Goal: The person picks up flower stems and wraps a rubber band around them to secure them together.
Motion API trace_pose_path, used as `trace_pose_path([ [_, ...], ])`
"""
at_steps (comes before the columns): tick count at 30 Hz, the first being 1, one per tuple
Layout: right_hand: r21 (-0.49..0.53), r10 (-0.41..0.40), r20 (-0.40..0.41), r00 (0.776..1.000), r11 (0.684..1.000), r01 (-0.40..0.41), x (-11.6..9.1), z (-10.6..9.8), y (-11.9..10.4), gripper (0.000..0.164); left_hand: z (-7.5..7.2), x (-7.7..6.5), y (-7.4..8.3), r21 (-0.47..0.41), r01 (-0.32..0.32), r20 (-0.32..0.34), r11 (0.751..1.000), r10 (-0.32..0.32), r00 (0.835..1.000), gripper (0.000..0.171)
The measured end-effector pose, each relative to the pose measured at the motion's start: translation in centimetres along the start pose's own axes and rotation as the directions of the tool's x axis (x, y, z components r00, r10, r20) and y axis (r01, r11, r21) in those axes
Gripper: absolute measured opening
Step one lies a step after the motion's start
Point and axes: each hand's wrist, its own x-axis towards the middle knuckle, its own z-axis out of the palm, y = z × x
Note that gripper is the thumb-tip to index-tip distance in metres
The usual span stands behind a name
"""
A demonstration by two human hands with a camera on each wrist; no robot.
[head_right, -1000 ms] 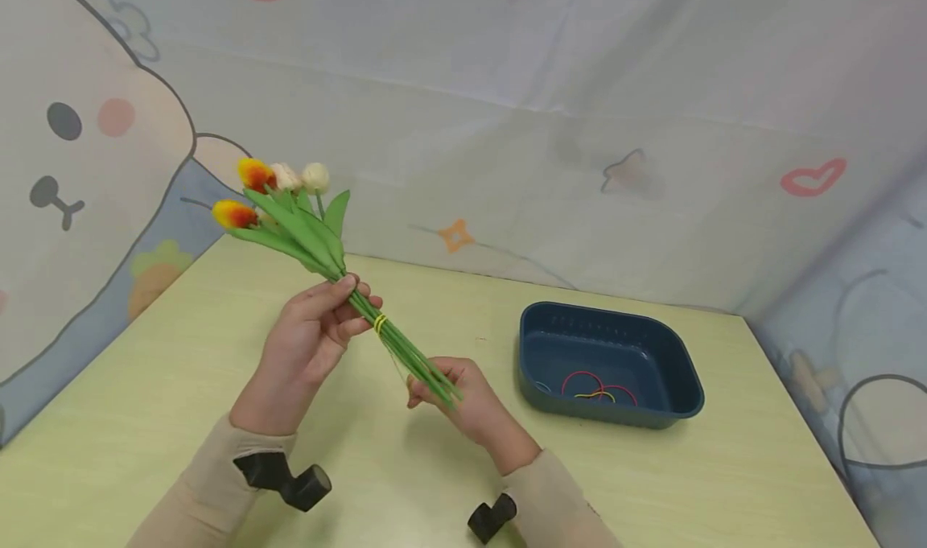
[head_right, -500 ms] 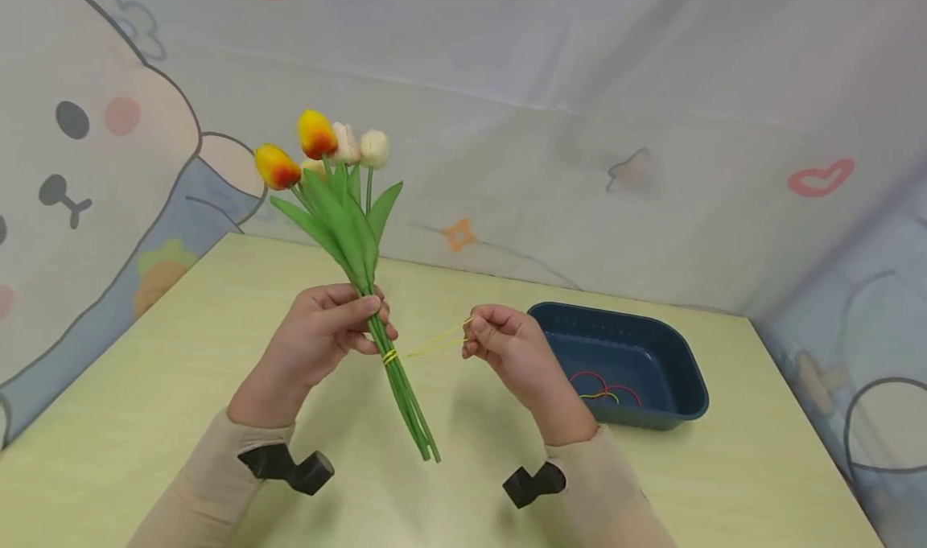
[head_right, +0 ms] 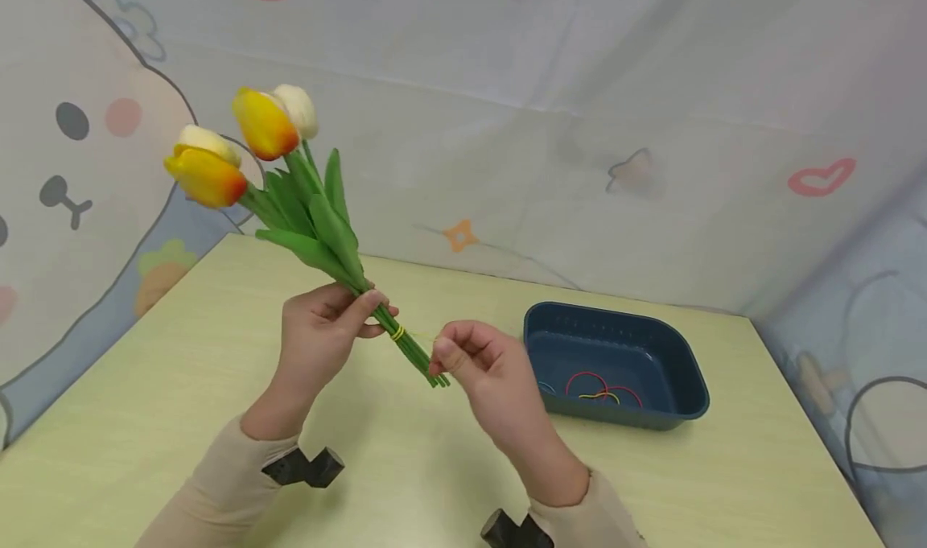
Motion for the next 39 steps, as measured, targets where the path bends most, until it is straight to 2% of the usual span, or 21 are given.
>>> trace_pose_path([
  [3,0.004,0.016,0.029,0.999,1.000,-0.016,-0.7,2.1,0.5,0.020,0.0,0.0,-0.2,-0.062,-0.058,-0.080,0.996,0.053,0.995,0.008],
  [6,0.024,0.036,0.071,0.997,0.999,-0.038,-1.2,3.8,1.7,0.024,-0.1,0.1,-0.1,-0.148,-0.071,-0.146,0.986,0.050,0.988,0.011],
  [11,0.028,0.052,0.104,0.993,0.998,-0.055,-1.4,5.5,3.9,0.022,-0.1,0.2,0.3,-0.296,-0.019,-0.210,0.955,-0.046,0.977,0.014],
  [15,0.022,0.017,0.124,0.992,1.000,-0.020,-1.0,6.1,5.6,0.022,-0.1,0.3,0.7,-0.421,0.041,-0.214,0.906,-0.143,0.966,0.016],
  [18,0.006,-0.029,0.139,0.990,1.000,0.028,-0.5,6.1,6.7,0.021,-0.1,0.3,1.0,-0.504,0.089,-0.183,0.859,-0.207,0.961,0.024],
  [21,-0.037,-0.076,0.156,0.985,0.996,0.082,0.2,5.7,7.9,0.018,-0.2,0.5,1.0,-0.566,0.174,-0.126,0.806,-0.294,0.948,0.027],
  [26,-0.091,-0.093,0.173,0.981,0.990,0.110,1.5,4.2,9.3,0.011,-0.4,0.8,0.4,-0.614,0.334,-0.012,0.715,-0.431,0.902,0.030],
  [29,-0.155,-0.155,0.168,0.974,0.971,0.181,2.3,2.9,9.5,0.012,-0.5,0.9,0.0,-0.610,0.398,0.045,0.685,-0.472,0.881,0.030],
  [31,-0.197,-0.207,0.153,0.966,0.952,0.235,2.8,1.9,9.3,0.013,-0.5,0.9,-0.1,-0.599,0.425,0.075,0.679,-0.482,0.873,0.029],
  [32,-0.178,-0.212,0.148,0.966,0.955,0.237,2.9,1.4,9.3,0.015,-0.5,0.9,-0.2,-0.590,0.435,0.089,0.680,-0.480,0.873,0.029],
  [34,-0.146,-0.198,0.140,0.970,0.965,0.218,3.2,0.5,9.0,0.019,-0.5,0.9,-0.3,-0.571,0.453,0.117,0.685,-0.478,0.871,0.029],
  [37,-0.095,-0.130,0.131,0.983,0.985,0.143,3.4,-0.6,8.4,0.020,-0.6,0.9,-0.4,-0.528,0.483,0.168,0.699,-0.471,0.866,0.031],
  [39,-0.123,-0.100,0.120,0.988,0.986,0.115,3.4,-1.2,7.6,0.018,-0.7,1.0,-0.4,-0.486,0.496,0.200,0.720,-0.461,0.865,0.031],
])
